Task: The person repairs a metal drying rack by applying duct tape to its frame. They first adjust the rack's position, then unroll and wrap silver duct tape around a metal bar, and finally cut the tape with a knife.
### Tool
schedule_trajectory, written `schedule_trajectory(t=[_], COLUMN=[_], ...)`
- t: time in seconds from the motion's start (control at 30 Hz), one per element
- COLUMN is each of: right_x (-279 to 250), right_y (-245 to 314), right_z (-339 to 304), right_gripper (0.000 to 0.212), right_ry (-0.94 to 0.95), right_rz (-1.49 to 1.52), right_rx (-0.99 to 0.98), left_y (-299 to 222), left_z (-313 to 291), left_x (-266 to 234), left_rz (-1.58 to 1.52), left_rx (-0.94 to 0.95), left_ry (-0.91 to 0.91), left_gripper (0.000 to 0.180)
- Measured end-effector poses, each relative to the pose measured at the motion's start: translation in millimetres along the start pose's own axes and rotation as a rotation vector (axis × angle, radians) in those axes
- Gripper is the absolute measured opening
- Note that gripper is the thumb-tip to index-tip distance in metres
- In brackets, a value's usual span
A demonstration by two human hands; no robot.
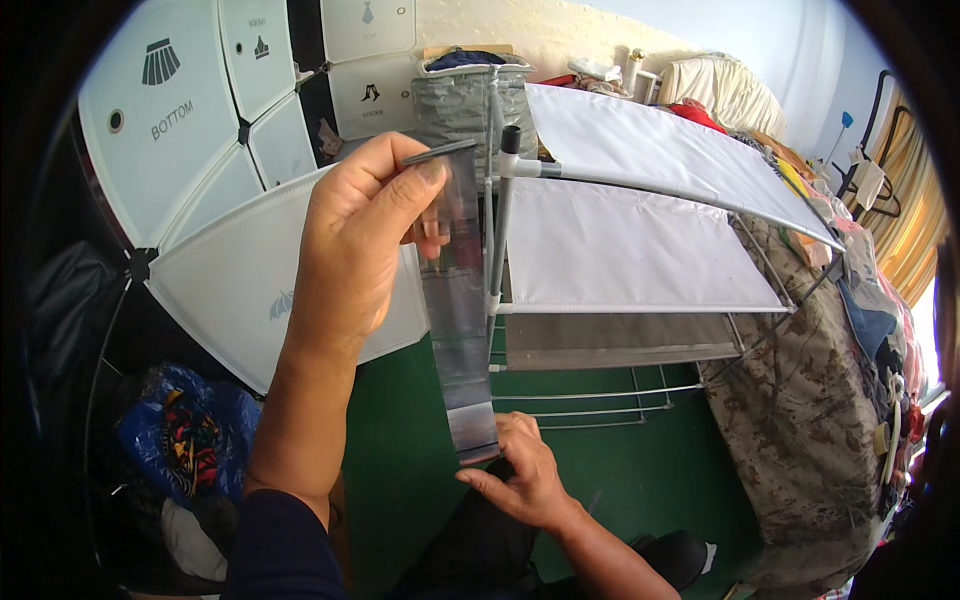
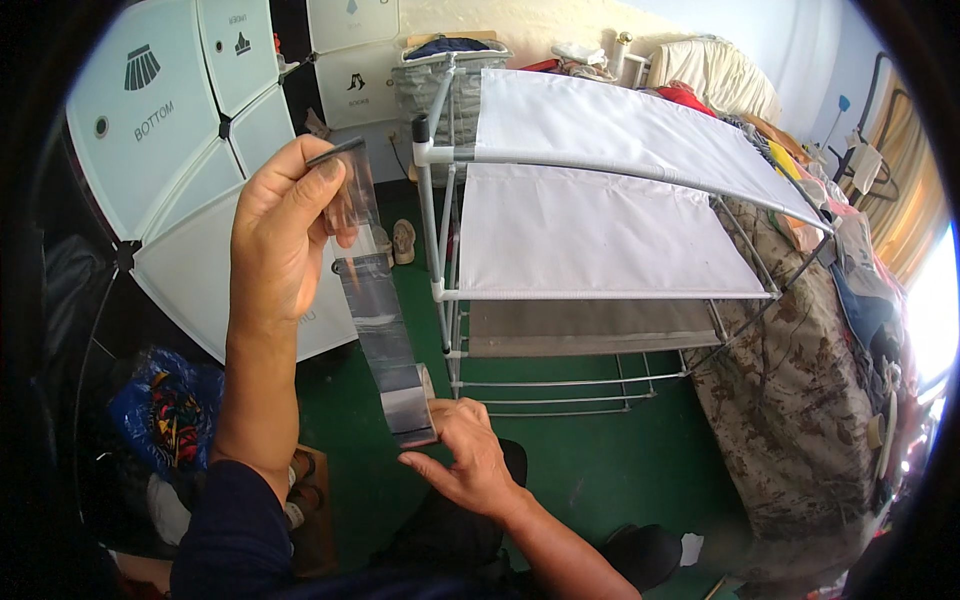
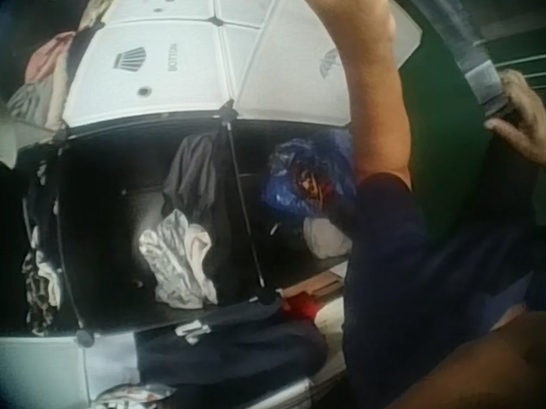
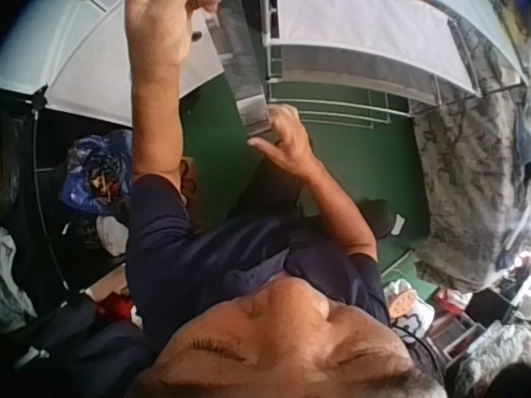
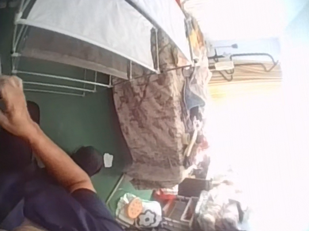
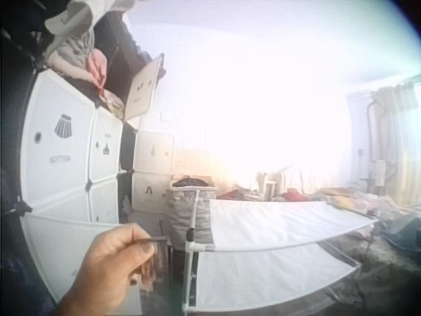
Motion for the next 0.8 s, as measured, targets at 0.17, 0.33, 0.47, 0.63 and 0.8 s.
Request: schedule_trajectory(t=[0.17,0.33,0.47,0.63,0.8], right_x=[8,12,13,18,24], right_y=[-2,-10,-12,-15,-29], right_z=[-1,-9,-14,-17,-37], right_gripper=[0.034,0.03,0.027,0.036,0.042], right_ry=[-0.001,0.025,-0.039,-0.098,-0.063], right_rz=[-0.042,-0.035,0.061,0.15,0.22], right_rx=[-0.047,0.109,0.306,0.651,0.689], left_y=[-11,-15,-11,-10,2], left_z=[2,0,3,6,14], left_x=[-2,-6,-5,-2,3], left_rz=[0.027,0.048,0.031,0.045,0.084], left_rx=[0.045,0.052,0.07,0.082,0.048], left_ry=[-0.017,0.002,-0.034,-0.022,0.001], left_gripper=[0.015,0.016,0.017,0.017,0.018])
Point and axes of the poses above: each hand's wrist, its own z-axis towards the middle knuckle, its own x-axis out of the palm, y = z × x, the point moved 2 cm from there along z, towards the middle knuckle, and after that the axes turned 12 degrees about -x, right-handed, at the moved point
